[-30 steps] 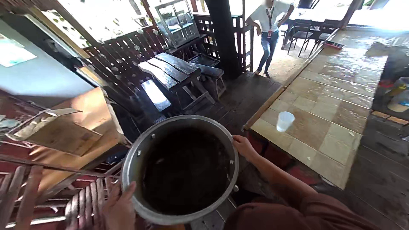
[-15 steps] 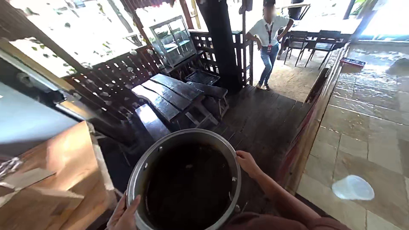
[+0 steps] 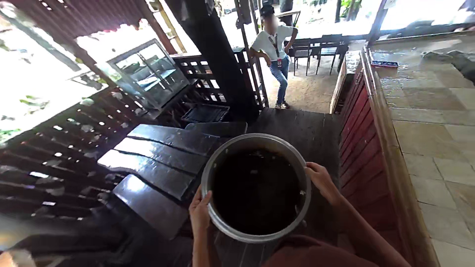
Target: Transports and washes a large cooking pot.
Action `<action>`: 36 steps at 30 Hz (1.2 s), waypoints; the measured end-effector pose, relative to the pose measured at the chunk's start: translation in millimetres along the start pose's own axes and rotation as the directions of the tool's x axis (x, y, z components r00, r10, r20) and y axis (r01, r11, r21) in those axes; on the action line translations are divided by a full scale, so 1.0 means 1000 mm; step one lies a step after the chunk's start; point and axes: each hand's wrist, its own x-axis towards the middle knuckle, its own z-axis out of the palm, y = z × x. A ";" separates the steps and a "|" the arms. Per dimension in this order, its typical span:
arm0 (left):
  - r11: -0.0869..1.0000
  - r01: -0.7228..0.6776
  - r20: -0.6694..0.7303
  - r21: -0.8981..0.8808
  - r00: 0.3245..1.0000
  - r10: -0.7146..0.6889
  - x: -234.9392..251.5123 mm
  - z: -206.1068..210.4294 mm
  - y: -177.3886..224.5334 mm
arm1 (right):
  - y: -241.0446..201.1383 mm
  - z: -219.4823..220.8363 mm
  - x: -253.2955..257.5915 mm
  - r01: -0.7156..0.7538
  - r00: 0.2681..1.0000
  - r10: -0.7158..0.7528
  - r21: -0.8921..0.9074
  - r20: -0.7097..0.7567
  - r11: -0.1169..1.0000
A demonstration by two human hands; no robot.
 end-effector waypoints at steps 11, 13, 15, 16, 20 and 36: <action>0.939 0.288 0.429 -0.186 0.884 -0.186 0.169 0.252 -0.082 | -0.031 -0.076 0.153 0.035 0.855 -0.109 -0.154 -0.508 0.987; 0.929 0.324 0.466 -0.180 0.859 -0.210 0.194 0.302 -0.092 | -0.041 -0.092 0.196 0.037 0.831 -0.131 -0.182 -0.540 0.983; 0.917 0.360 0.495 -0.171 0.836 -0.235 0.216 0.346 -0.097 | -0.053 -0.106 0.231 0.025 0.825 -0.127 -0.190 -0.551 0.981; 0.915 0.370 0.507 -0.161 0.826 -0.245 0.228 0.366 -0.099 | -0.058 -0.114 0.248 0.023 0.827 -0.127 -0.193 -0.547 0.981; 0.923 0.364 0.529 -0.124 0.811 -0.249 0.278 0.444 -0.100 | -0.065 -0.141 0.325 0.021 0.825 -0.138 -0.215 -0.548 0.976; 0.969 0.246 0.553 -0.018 0.810 -0.195 0.558 0.713 -0.122 | -0.105 -0.146 0.691 -0.051 0.867 0.001 -0.086 -0.499 0.995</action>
